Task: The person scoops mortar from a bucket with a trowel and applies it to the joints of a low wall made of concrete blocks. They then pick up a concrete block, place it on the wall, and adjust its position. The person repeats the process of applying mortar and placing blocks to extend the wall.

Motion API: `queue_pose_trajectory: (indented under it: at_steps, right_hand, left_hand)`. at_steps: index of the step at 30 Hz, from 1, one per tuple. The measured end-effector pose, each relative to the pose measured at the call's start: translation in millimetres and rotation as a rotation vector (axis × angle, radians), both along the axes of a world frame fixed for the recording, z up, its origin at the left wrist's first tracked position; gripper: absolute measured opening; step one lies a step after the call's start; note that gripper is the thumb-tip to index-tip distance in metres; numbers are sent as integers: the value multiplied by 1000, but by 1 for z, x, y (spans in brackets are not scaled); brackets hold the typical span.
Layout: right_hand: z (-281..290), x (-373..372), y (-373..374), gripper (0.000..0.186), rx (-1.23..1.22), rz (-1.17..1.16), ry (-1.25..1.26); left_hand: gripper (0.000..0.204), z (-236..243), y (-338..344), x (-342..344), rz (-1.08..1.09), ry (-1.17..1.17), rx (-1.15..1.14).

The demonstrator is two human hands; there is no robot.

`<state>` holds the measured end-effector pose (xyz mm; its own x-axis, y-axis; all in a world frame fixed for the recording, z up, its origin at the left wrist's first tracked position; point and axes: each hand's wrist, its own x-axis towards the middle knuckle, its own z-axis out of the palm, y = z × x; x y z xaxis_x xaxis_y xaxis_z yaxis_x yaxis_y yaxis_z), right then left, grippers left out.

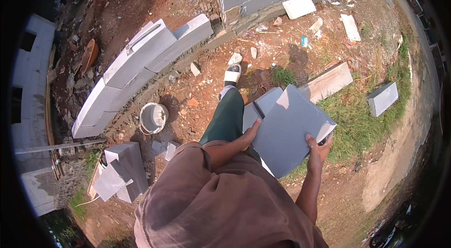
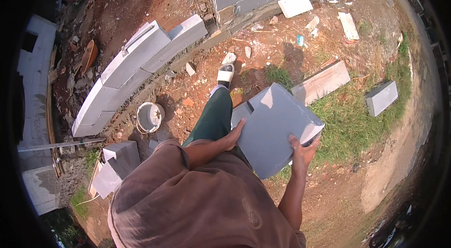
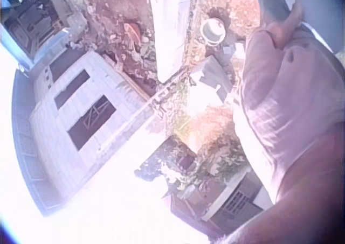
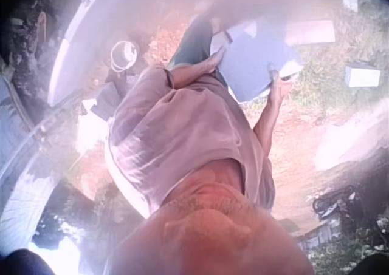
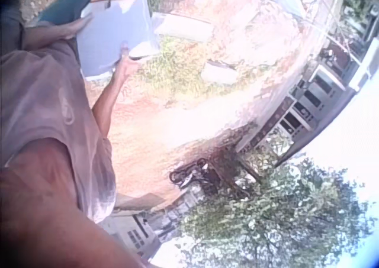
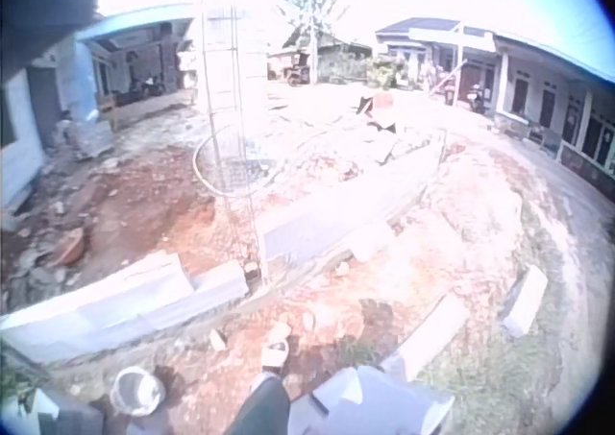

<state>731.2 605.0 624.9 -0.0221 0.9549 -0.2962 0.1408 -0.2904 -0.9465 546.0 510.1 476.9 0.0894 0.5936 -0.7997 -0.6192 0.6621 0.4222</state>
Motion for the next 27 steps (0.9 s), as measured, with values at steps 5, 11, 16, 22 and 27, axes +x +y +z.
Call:
queue_pose_trajectory:
  at_steps: [5, 11, 16, 22, 27]
  right_hand:
    - [-6, -69, -27, 105, -145, 219, -103]
    - [-58, -168, -24, 108, -238, 434, -91]
    - [-120, -300, -2, 83, -284, 338, -42]
    - [-151, -492, 39, 106, -195, 108, -197]
    - [-184, -605, 102, 127, -272, 18, -458]
  left_hand:
    - [82, -27, -67, -60, -13, 181, -47]
    - [76, -18, -84, -195, -141, 248, -47]
    - [77, -9, -70, -342, -66, 300, -141]
    - [73, -2, -137, -452, 256, 495, -166]
    - [55, -53, -346, -487, -16, 969, -503]
